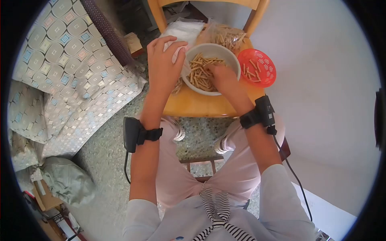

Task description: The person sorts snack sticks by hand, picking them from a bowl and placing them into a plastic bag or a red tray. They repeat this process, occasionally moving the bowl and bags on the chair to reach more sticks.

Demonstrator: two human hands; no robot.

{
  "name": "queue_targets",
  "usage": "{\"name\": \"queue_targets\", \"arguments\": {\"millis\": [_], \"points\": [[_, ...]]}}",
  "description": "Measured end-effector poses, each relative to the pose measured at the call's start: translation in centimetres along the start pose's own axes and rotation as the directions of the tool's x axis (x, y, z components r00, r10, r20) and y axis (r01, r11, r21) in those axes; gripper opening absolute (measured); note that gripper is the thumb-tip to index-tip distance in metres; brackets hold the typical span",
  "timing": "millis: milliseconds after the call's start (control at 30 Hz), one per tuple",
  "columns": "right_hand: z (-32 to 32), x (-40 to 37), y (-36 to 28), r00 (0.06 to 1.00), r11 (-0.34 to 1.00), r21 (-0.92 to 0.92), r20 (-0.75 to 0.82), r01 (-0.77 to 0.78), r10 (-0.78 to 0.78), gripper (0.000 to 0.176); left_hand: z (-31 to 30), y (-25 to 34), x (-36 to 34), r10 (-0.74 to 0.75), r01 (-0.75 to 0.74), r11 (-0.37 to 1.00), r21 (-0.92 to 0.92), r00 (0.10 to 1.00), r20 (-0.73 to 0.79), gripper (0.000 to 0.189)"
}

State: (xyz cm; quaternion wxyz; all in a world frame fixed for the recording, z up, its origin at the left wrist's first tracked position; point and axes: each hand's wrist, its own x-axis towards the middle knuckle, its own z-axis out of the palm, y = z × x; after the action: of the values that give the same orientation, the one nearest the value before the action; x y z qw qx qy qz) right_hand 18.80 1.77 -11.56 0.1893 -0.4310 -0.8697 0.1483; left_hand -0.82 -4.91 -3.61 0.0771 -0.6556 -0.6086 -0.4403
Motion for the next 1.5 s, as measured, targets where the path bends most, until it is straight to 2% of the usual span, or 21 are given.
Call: {"name": "queue_targets", "arguments": {"millis": [100,233,300,333,400,533,600,733,800,933,1000,1133,1233,1300,1400,1433,1500], "points": [[-0.3,0.3,-0.1,0.998,0.999,0.03,0.044,-0.042,0.041,0.025,0.2,0.1,0.0,-0.007,0.006,1.0,0.01,0.999,0.048,0.019],[-2.0,1.0,-0.8,0.997,0.997,0.018,0.011,-0.077,0.076,0.021,1.0,0.7,0.0,0.016,-0.016,1.0,0.001,0.997,0.081,0.021],[-3.1,1.2,-1.4,0.985,0.972,0.228,-0.175,0.056,-0.016,0.021,1.3,0.8,0.2,0.086,-0.086,0.996,-0.009,0.991,0.104,0.024],[-3.7,1.3,-1.8,0.985,0.973,0.225,-0.174,0.054,-0.014,0.021,1.4,0.8,0.1,0.086,-0.085,0.996,-0.012,0.991,0.104,0.024],[-4.8,1.6,-2.6,0.963,0.819,0.552,-0.269,0.158,-0.005,0.024,1.9,0.6,-0.2,0.12,-0.125,0.992,0.031,0.982,0.146,0.027],[-6.4,1.3,-3.5,0.963,0.781,0.607,-0.269,0.149,0.026,0.026,2.6,0.4,-0.3,0.169,-0.17,0.985,0.004,0.98,0.104,0.024],[-6.4,1.1,-3.9,0.947,0.725,0.662,-0.317,0.189,0.042,0.025,2.6,0.5,-0.2,0.196,-0.195,0.98,-0.027,0.979,0.063,0.021],[-6.1,1.2,-4.1,0.933,0.696,0.668,-0.36,0.262,-0.005,0.024,2.5,0.7,-0.1,0.129,-0.126,0.989,-0.073,0.991,0.044,0.022],[-6.0,1.4,-4.0,0.919,0.735,0.603,-0.386,0.311,-0.073,0.023,2.5,0.8,-0.1,0.107,-0.103,0.991,-0.08,0.993,0.055,0.022],[-6.5,1.5,-4.0,0.912,0.768,0.571,-0.409,0.289,-0.039,0.021,2.2,1.0,0.2,0.081,-0.077,0.992,-0.096,0.996,0.043,0.022],[-7.4,1.3,-3.7,0.923,0.84,0.487,-0.384,0.239,-0.04,0.019,1.5,0.9,0.5,0.016,-0.014,0.994,-0.109,1.0,0.017,0.021],[-7.1,1.2,-3.1,0.956,0.853,0.487,-0.29,0.19,-0.047,0.019,1.3,0.5,0.3,0.022,-0.021,0.995,-0.1,1.0,0.012,0.021],[-6.5,1.1,-2.6,0.954,0.849,0.487,-0.292,0.203,-0.06,0.02,1.0,0.7,0.5,-0.008,0.017,0.986,-0.164,0.998,0.056,0.02],[-5.7,1.1,-2.0,0.938,0.804,0.503,-0.292,0.318,-0.188,0.019,1.0,0.9,0.5,0.029,0.01,0.957,-0.291,0.991,0.13,0.017],[-5.0,1.2,-1.8,0.926,0.796,0.482,-0.27,0.367,-0.263,0.018,1.5,1.6,0.4,0.057,0.008,0.94,-0.34,0.982,0.181,0.014],[-5.1,1.1,-1.9,0.926,0.796,0.482,-0.27,0.367,-0.263,0.018,1.6,1.7,0.4,0.057,0.008,0.941,-0.34,0.982,0.181,0.014],[-5.3,0.9,-2.2,0.961,0.827,0.493,-0.188,0.272,-0.204,0.019,1.8,1.7,0.3,0.026,0.032,0.942,-0.334,0.985,0.169,0.013]]}}
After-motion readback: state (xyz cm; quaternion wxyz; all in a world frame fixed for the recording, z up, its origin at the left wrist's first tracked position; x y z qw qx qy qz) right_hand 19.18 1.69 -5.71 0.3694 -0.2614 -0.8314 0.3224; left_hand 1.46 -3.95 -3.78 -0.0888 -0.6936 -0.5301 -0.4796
